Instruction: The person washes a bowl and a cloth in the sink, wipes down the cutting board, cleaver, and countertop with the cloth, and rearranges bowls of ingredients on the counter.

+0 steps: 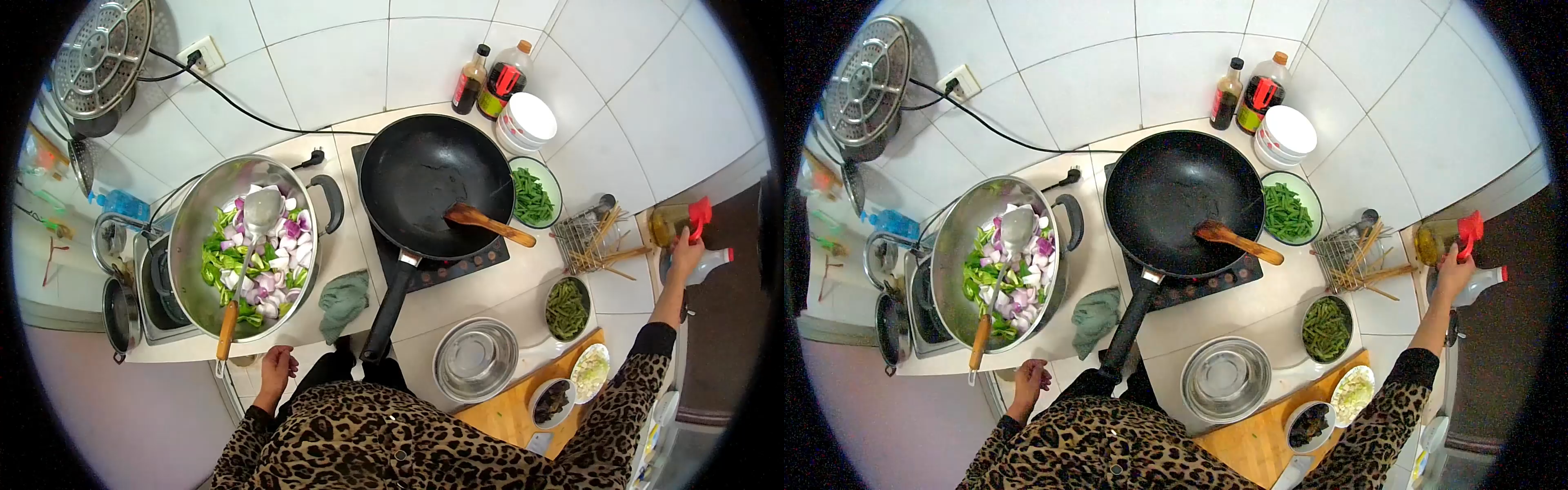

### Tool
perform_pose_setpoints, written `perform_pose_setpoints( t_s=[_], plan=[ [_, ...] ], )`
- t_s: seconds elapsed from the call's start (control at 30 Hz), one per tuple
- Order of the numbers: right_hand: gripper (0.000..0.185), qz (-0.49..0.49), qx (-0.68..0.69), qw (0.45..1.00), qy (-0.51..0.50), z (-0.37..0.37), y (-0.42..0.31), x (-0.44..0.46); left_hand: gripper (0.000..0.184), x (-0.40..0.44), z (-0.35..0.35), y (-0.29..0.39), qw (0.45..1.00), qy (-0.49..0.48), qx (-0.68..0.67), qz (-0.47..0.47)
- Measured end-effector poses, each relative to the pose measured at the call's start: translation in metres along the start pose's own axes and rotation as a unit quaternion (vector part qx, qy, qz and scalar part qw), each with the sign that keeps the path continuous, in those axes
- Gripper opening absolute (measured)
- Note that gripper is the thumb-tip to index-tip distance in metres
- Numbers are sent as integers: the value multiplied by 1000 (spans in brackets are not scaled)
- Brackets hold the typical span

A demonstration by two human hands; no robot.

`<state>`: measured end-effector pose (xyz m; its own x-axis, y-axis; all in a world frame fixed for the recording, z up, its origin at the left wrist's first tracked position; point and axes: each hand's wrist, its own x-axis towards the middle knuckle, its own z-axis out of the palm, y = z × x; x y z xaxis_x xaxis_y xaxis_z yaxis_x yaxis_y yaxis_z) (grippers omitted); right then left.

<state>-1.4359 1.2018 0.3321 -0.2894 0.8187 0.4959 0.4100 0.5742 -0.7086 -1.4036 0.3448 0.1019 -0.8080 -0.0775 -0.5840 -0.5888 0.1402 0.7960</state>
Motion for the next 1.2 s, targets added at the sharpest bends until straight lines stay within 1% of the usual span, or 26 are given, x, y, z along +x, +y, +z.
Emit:
perform_pose_setpoints(
  t_s=[0.03, 0.07, 0.1, 0.13, 0.17, 0.23, 0.27, 0.3, 0.33, 0.37, 0.4, 0.43, 0.5, 0.53, 0.6, 0.63, 0.7, 0.77, 0.83, 0.9, 1.0, 1.1, 1.17, 1.2],
  plan=[
    [39, -2, -3, 1000, -1, 1, 12, 3, 21, 0, 0, 0, 1000, -2, -2, -3],
    [41, -106, -132, 979, 116, 1, 23, 7, 21, 0, 0, 1, 1000, -7, 6, 10],
    [45, -208, -253, 917, 226, 0, 34, 11, 21, -1, 0, 2, 1000, -10, 13, 21],
    [49, -186, -197, 939, 210, -3, 18, 0, 21, -4, 1, 7, 999, -8, 18, 34],
    [52, -161, -134, 960, 185, -5, 2, -14, 21, -2, 1, 4, 1000, -10, 6, 19],
    [48, -108, -81, 987, 83, -6, -26, -40, 21, 3, -3, -7, 1000, -2, -4, -9],
    [48, -144, -65, 985, 70, -1, -8, -33, 20, 5, -4, -15, 1000, 0, -3, 11],
    [45, -167, -94, 981, 39, 2, -22, -43, 20, 2, -4, -14, 999, 6, 22, 31],
    [44, -116, 84, 988, -53, 13, -15, -42, 21, -1, -4, -12, 1000, 9, 29, 8],
    [41, -124, 112, 983, -82, 22, -33, -65, 21, -6, -5, -8, 1000, 5, 28, 4],
    [40, -81, 107, 983, -126, 29, -56, -92, 23, -13, -5, -2, 999, 8, 35, 12],
    [40, -85, 138, 962, -218, 31, -83, -122, 24, -16, -5, -9, 1000, 18, 22, 3],
    [33, -73, 162, 926, -332, 46, -119, -164, 26, -20, -12, -22, 1000, 14, 11, -10],
    [33, -78, 171, 920, -343, 52, -134, -182, 26, -25, -16, -25, 1000, 29, 6, -11],
    [26, -79, 162, 833, -522, 58, -161, -219, 25, -37, -24, -34, 998, 56, -2, -32],
    [26, -83, 169, 826, -532, 59, -179, -238, 25, -44, -28, -36, 997, 69, -6, -34],
    [21, -93, 158, 746, -640, 57, -218, -275, 25, -60, -40, -43, 995, 88, -30, -46],
    [19, -86, 149, 738, -653, 51, -244, -299, 25, -68, -51, -59, 993, 99, -43, -51],
    [19, -123, 159, 717, -667, 39, -264, -315, 25, -69, -61, -81, 989, 117, -67, -60],
    [18, -125, 155, 721, -663, 22, -279, -325, 25, -67, -72, -98, 989, 120, -70, -52],
    [18, -152, 140, 733, -648, -11, -297, -340, 22, -64, -91, -121, 983, 139, -93, -77],
    [17, -140, 122, 732, -656, -44, -309, -368, 25, -64, -118, -158, 983, 143, -88, -67],
    [20, -164, 111, 765, -613, -60, -299, -395, 25, -68, -142, -187, 982, 152, -80, -78],
    [20, -149, 123, 763, -617, -74, -302, -415, 25, -69, -157, -198, 981, 157, -74, -83]
  ],
)
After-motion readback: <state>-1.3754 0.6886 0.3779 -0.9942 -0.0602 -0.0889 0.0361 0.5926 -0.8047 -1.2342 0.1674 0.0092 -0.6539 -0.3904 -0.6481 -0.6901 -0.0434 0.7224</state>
